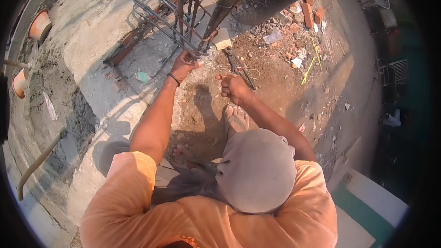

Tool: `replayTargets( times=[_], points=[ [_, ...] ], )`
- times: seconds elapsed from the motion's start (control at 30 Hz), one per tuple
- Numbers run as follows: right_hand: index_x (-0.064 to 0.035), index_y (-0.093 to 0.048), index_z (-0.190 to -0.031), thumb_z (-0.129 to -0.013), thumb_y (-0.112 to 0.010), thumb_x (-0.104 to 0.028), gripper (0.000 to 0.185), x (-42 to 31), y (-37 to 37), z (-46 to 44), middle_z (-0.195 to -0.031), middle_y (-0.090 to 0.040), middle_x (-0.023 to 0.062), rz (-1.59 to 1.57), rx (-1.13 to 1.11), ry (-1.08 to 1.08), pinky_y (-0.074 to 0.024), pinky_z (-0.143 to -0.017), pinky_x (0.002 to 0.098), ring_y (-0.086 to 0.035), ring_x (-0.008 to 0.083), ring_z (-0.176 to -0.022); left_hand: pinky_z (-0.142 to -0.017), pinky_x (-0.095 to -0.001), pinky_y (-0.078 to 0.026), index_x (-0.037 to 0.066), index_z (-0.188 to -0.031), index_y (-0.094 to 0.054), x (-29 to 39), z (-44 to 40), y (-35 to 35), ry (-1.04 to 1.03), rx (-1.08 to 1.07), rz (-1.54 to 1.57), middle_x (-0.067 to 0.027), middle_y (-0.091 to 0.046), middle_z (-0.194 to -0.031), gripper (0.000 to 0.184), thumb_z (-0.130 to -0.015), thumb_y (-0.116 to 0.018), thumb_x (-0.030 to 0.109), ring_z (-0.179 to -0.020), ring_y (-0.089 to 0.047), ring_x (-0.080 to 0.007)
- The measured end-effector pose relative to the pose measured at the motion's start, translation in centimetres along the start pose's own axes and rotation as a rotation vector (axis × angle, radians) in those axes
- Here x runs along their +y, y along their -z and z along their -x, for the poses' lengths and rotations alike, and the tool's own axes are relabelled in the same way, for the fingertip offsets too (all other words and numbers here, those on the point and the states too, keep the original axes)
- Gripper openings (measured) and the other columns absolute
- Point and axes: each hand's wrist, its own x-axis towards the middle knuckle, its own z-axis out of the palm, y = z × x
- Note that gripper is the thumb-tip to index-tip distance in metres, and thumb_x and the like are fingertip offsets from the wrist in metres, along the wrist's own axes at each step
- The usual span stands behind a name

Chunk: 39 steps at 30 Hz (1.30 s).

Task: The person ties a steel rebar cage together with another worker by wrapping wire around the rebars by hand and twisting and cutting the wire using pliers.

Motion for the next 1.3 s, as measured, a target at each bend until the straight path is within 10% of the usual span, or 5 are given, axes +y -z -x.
replayTargets(
  times=[0.5, 0.73, 0.8, 1.0, 1.3],
  points=[
    [-0.0071, -0.052, -0.106, -0.099, -0.042, -0.017, 0.016, 3.4, -0.8, -2.8, -0.065, -0.040, -0.0037, -0.256, -0.177, 0.110, -0.0386, -0.057, 0.0293, -0.037, 0.0104, -0.053, -0.088, -0.0472, -0.055, 0.004, -0.128, -0.047, 2.4, 0.8, 0.4, 0.022, 0.012, 0.622, -0.0169, -0.061, -0.116, 0.045, -0.084, -0.055, 0.009, -0.117, -0.057, -0.0296],
    [-0.0038, -0.053, -0.104, -0.097, -0.045, -0.017, 0.017, 1.9, 0.3, -1.9, -0.062, -0.038, -0.0041, -0.113, -0.200, 0.161, -0.0342, -0.047, 0.0268, -0.032, 0.0080, -0.047, -0.077, -0.0423, -0.056, 0.001, -0.094, -0.057, -3.0, 2.8, -3.0, 0.308, 1.166, 0.438, -0.0157, -0.062, -0.098, 0.019, -0.086, -0.051, 0.017, -0.100, -0.061, -0.0261],
    [-0.0042, -0.054, -0.100, -0.095, -0.047, -0.017, 0.016, 2.7, 0.1, -2.0, -0.061, -0.037, -0.0045, -0.245, -0.210, 0.122, -0.0325, -0.046, 0.0260, -0.031, 0.0077, -0.046, -0.087, -0.0411, -0.051, 0.000, -0.093, -0.057, 0.1, 7.2, -6.8, 0.368, 0.445, 0.572, -0.0200, -0.062, -0.102, 0.031, -0.094, -0.047, 0.029, -0.101, -0.060, -0.0278],
    [-0.0092, -0.051, -0.080, -0.092, -0.050, -0.016, 0.014, 1.4, 1.7, -3.2, -0.052, -0.031, -0.0065, -0.157, -0.663, -0.383, -0.0237, -0.039, 0.0245, -0.027, 0.0059, -0.040, -0.093, -0.0399, -0.045, 0.011, -0.071, -0.049, -0.6, 7.6, -9.0, 0.115, 0.105, 0.551, -0.0238, -0.063, -0.111, 0.056, -0.096, -0.034, 0.059, -0.106, -0.059, -0.0317],
    [-0.0071, -0.061, -0.092, -0.096, -0.046, -0.016, 0.018, 1.0, 0.5, -1.6, -0.070, -0.052, -0.0014, 0.347, -0.355, 0.094, -0.0426, -0.054, 0.0279, -0.048, 0.0091, -0.059, -0.079, -0.0406, -0.049, 0.011, -0.066, -0.043, 1.9, 6.4, -10.0, 0.349, 0.300, 0.646, -0.0234, -0.065, -0.102, 0.054, -0.095, -0.040, 0.057, -0.085, -0.063, -0.0256]
  ],
)
